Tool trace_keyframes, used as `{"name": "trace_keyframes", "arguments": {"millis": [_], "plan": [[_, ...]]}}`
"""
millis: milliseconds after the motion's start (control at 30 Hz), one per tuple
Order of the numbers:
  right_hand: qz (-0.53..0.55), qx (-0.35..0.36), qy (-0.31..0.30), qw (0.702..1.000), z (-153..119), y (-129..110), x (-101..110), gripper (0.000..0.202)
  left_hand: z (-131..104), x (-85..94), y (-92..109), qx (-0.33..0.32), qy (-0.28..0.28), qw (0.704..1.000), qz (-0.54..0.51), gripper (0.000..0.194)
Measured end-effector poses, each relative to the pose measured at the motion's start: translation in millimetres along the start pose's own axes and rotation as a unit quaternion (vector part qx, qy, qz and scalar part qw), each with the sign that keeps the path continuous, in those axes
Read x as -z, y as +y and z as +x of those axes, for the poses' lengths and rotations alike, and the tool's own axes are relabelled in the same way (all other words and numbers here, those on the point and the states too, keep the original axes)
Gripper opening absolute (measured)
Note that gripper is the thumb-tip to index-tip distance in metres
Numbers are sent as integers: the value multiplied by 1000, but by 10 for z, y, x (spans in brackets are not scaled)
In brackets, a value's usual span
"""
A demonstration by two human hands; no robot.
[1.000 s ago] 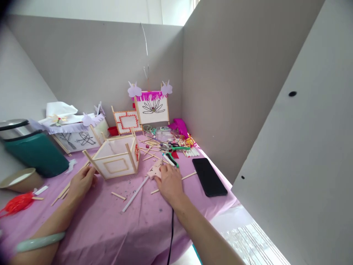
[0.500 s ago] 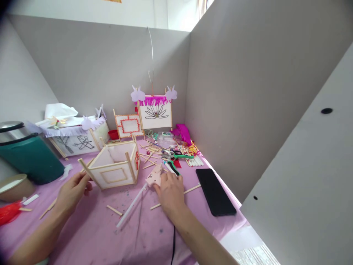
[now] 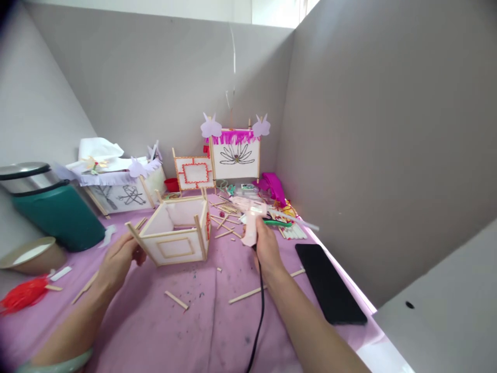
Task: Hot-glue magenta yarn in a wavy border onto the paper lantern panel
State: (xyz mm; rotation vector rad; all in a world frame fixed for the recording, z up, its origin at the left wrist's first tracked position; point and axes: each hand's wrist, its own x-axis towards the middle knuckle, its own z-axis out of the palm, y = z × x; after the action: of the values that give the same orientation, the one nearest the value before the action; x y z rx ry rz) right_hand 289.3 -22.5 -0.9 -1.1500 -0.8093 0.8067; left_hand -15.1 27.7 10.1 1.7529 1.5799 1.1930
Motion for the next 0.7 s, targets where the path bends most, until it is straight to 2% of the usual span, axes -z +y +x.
{"name": "trace_keyframes", "arguments": {"millis": [67, 200, 267, 300, 400, 533, 700], "plan": [[62, -32, 6, 998, -25, 39, -31, 51, 19, 42, -39, 5, -70, 997, -29, 12], [134, -71, -23, 988, -111, 93, -72, 44, 26, 174, -60, 22, -246, 968, -50, 48], [143, -87, -44, 985, -139, 118, -90, 43, 22, 206, -75, 30, -300, 952, -49, 61], [142, -93, -53, 984, -148, 132, -97, 42, 24, 206, -90, 34, -299, 953, -42, 63], [127, -101, -65, 985, -156, 177, -105, 39, 45, 161, -167, 58, -244, 968, -3, 60], [107, -94, -70, 987, -154, 211, -89, 37, 65, 53, -251, 72, -223, 971, 42, 38], [92, -85, -77, 989, -151, 199, -70, 37, 53, -105, -196, 50, -156, 982, 90, 30]]}}
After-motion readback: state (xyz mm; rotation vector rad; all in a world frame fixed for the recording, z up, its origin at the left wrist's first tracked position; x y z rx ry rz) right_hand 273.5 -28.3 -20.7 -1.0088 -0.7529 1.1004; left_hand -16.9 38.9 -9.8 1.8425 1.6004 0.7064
